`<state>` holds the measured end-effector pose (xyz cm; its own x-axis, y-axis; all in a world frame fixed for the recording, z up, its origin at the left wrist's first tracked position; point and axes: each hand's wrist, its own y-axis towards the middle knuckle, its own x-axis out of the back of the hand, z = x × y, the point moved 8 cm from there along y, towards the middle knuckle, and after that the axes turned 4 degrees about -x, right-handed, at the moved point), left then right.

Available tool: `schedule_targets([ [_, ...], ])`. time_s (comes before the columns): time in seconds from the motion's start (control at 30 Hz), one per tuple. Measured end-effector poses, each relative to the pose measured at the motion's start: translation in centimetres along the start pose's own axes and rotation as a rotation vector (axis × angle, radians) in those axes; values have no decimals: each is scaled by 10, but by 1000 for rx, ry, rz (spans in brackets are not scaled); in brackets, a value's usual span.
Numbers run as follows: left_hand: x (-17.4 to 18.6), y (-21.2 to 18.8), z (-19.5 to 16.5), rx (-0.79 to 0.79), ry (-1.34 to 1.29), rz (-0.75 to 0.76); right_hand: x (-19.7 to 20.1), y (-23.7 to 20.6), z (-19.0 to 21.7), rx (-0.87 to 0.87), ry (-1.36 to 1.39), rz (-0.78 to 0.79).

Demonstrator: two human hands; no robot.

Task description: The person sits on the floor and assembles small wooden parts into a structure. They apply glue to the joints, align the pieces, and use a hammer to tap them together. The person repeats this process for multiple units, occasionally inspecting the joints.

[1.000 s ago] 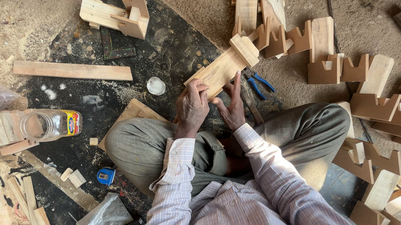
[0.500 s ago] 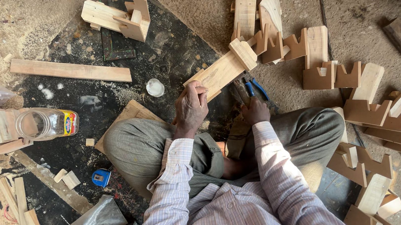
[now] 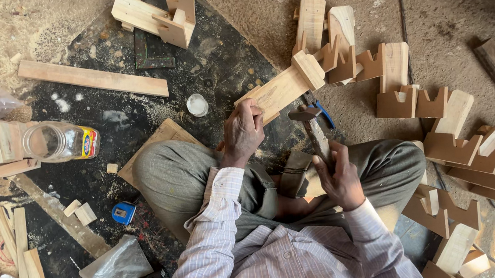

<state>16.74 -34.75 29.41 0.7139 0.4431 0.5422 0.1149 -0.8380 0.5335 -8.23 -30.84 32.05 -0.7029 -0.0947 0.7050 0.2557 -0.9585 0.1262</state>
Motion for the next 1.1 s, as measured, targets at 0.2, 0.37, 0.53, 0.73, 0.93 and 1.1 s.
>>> schedule_targets([
  [0.2,7,-1,-3,24,25,23,-11,16,59,339,-138,-35],
  [0.37,11,1,0,16,50,15,-23,30,68,210,-291,152],
  [0.53,3,-1,13,69,34,87,-4,28,88,392,-161,-41],
  [0.73,8,0,11,0,40,36,-38,38,55,99,-440,326],
  [0.93,5,0,14,43,56,72,-2,22,91,495,-149,-109],
  [1.1,9,1,11,34,72,67,-25,30,73,270,-506,173],
])
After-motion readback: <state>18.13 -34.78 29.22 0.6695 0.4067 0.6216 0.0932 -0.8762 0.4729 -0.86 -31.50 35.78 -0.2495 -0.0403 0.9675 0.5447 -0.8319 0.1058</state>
